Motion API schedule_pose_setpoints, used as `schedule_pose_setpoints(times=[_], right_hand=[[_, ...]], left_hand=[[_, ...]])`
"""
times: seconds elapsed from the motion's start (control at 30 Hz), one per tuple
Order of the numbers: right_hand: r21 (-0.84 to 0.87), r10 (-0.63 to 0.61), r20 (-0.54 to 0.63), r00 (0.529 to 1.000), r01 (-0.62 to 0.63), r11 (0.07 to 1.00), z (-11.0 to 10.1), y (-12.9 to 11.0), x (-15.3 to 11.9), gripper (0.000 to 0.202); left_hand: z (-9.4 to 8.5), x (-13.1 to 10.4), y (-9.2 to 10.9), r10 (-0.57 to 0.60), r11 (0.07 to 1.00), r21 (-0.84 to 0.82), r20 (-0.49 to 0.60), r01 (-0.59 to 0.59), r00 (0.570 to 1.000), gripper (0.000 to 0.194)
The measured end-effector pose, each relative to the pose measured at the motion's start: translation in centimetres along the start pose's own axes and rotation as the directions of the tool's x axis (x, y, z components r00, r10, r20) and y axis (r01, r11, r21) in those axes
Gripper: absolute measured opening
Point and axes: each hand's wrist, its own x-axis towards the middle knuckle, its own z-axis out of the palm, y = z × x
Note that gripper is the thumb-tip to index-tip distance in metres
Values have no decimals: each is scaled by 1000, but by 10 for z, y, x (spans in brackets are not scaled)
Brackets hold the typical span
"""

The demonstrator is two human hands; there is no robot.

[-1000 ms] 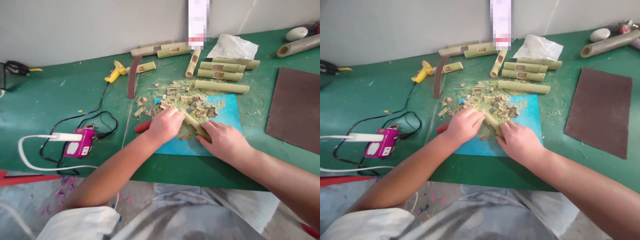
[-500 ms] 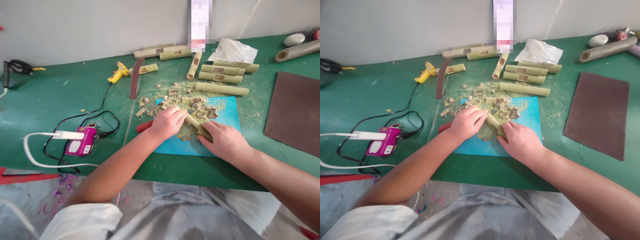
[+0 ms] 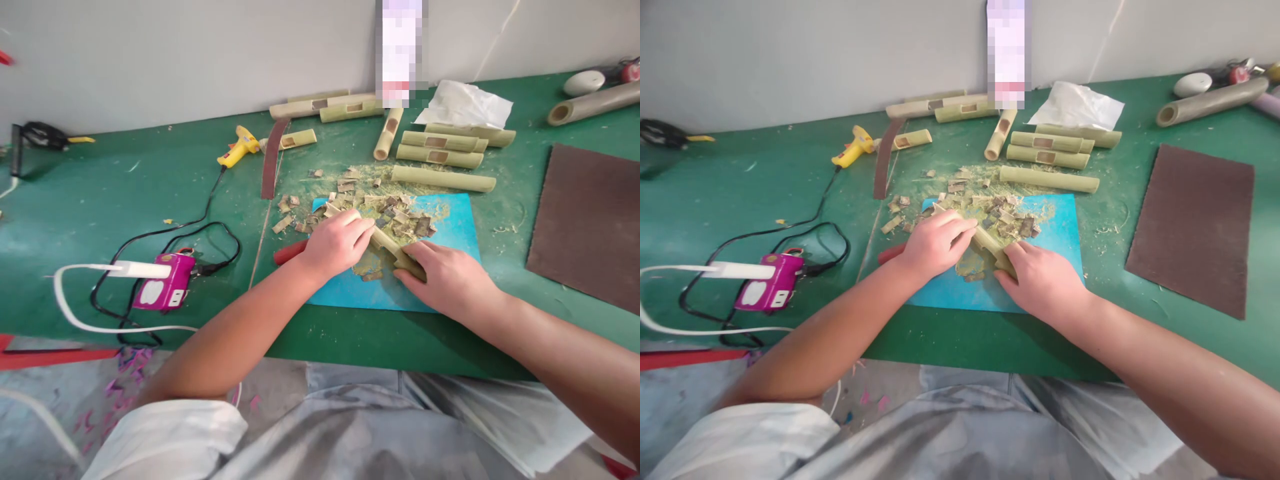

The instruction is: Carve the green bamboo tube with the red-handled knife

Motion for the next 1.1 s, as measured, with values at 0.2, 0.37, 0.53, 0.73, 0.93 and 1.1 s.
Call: schedule_pose_setpoints(times=[0.2, 0.37, 0.53, 0.73, 0.93, 1.1], right_hand=[[16, -11, -13, 1000, 11, 1000, 2, 0, 0, 22], [31, -14, -23, 1000, 15, 999, 2, 1, 1, 21], [40, -9, -20, 1000, 10, 999, 1, 2, 1, 20], [54, 1, -30, 1000, 1, 999, 2, 2, 1, 20], [64, 8, -10, 1000, -7, 998, 1, 2, 2, 22], [69, 1, -26, 1000, 1, 998, 2, 2, 0, 21]], left_hand=[[-2, -1, 1, 11, 1000, 17, -28, -10, 1000, 24], [-3, -1, -1, -7, 999, -34, 3, 7, 1000, 24], [-4, -2, -1, -29, 998, -61, 26, 31, 999, 26], [-5, -2, -1, -31, 999, -33, 11, 32, 999, 25], [-6, -1, -1, -25, 998, -49, -2, 25, 1000, 25], [-5, -2, -1, -40, 998, -47, 13, 41, 999, 24]])
